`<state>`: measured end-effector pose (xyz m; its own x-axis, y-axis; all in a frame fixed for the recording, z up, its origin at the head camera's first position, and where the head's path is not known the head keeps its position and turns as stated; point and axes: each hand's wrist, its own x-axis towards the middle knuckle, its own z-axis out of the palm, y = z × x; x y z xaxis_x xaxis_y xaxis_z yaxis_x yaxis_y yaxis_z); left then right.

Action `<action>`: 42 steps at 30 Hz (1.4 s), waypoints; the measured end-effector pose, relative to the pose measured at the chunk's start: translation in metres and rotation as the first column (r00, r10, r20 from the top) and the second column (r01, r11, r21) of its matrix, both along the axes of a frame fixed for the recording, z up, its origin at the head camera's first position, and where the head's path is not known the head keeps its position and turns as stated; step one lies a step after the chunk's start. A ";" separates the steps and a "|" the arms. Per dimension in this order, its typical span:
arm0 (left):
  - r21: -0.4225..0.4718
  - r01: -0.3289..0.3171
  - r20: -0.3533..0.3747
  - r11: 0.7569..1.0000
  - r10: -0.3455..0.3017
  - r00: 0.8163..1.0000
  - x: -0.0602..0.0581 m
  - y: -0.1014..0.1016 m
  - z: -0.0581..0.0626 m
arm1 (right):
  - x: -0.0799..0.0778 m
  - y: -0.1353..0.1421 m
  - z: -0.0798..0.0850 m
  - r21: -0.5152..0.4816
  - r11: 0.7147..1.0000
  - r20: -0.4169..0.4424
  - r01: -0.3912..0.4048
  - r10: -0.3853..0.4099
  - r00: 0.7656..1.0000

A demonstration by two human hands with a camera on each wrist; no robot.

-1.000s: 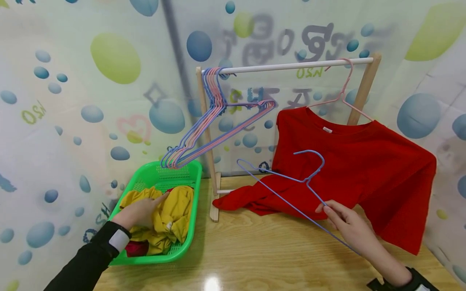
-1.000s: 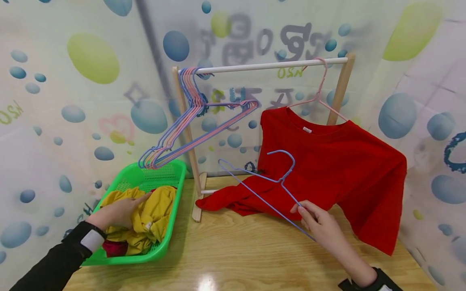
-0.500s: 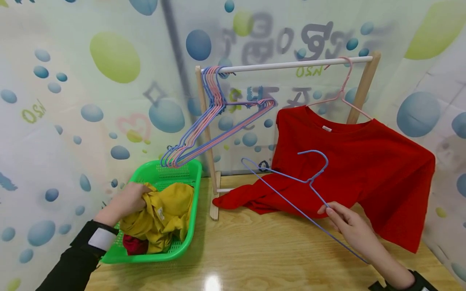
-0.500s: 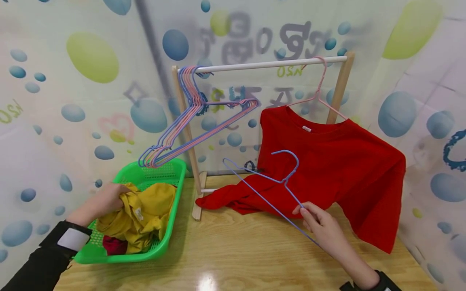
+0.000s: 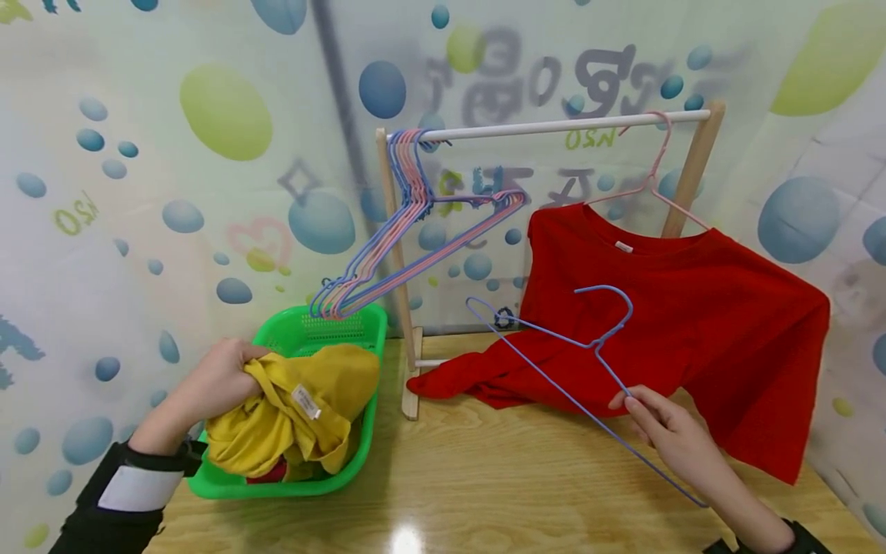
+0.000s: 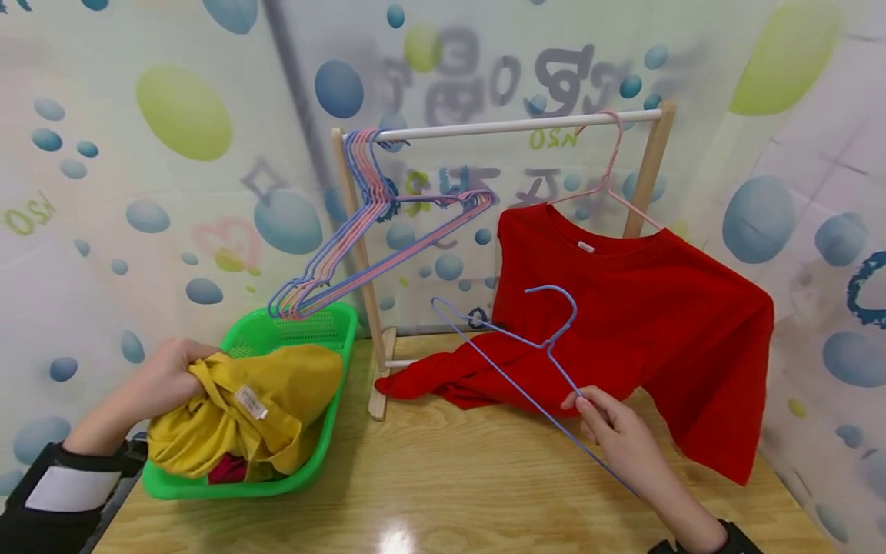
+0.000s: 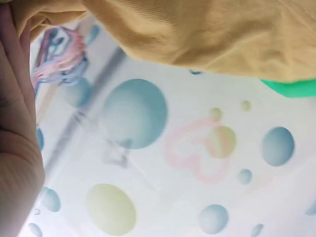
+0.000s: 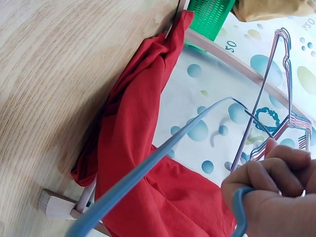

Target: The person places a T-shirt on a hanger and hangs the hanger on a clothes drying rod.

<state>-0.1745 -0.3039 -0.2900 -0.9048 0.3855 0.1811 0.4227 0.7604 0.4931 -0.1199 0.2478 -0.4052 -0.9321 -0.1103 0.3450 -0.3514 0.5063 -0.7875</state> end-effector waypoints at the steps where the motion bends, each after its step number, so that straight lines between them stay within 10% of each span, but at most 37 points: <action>1: 0.035 -0.004 0.016 0.999 0.004 1.000 0.002 0.003 0.003 | 0.000 0.000 0.000 -0.009 1.000 -0.007 -0.005 0.005 1.000; 9: 0.285 -0.081 0.161 0.955 0.035 0.986 0.006 0.030 0.018 | 0.002 0.004 -0.001 -0.027 1.000 0.000 0.003 -0.003 1.000; 16: 0.586 -0.111 0.143 0.803 0.032 0.989 0.008 0.059 0.031 | 0.005 0.008 0.003 -0.047 0.998 0.010 -0.028 0.029 1.000; 24: 0.789 0.036 0.023 0.613 -0.088 0.996 0.015 0.097 0.037 | 0.006 0.009 0.013 -0.022 1.000 0.039 -0.006 0.007 0.999; 30: 0.862 0.156 -0.034 0.483 -0.252 0.967 0.011 0.125 0.038 | 0.008 0.012 0.016 -0.037 0.999 0.038 0.010 -0.009 0.999; 35: 0.877 0.232 -0.084 0.420 -0.342 0.936 0.005 0.156 0.033 | 0.010 0.017 0.017 -0.038 0.999 0.031 0.022 -0.021 0.999; 42: 0.927 0.175 -0.028 0.331 -0.404 0.914 0.000 0.194 0.032 | 0.011 0.021 0.016 -0.036 0.999 0.040 0.038 -0.036 0.999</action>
<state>-0.1748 -0.1099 -0.2581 -0.8262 0.3390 0.4501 0.3388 -0.3393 0.8775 -0.1090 0.2686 -0.3889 -0.9482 -0.0633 0.3113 -0.3014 0.4889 -0.8186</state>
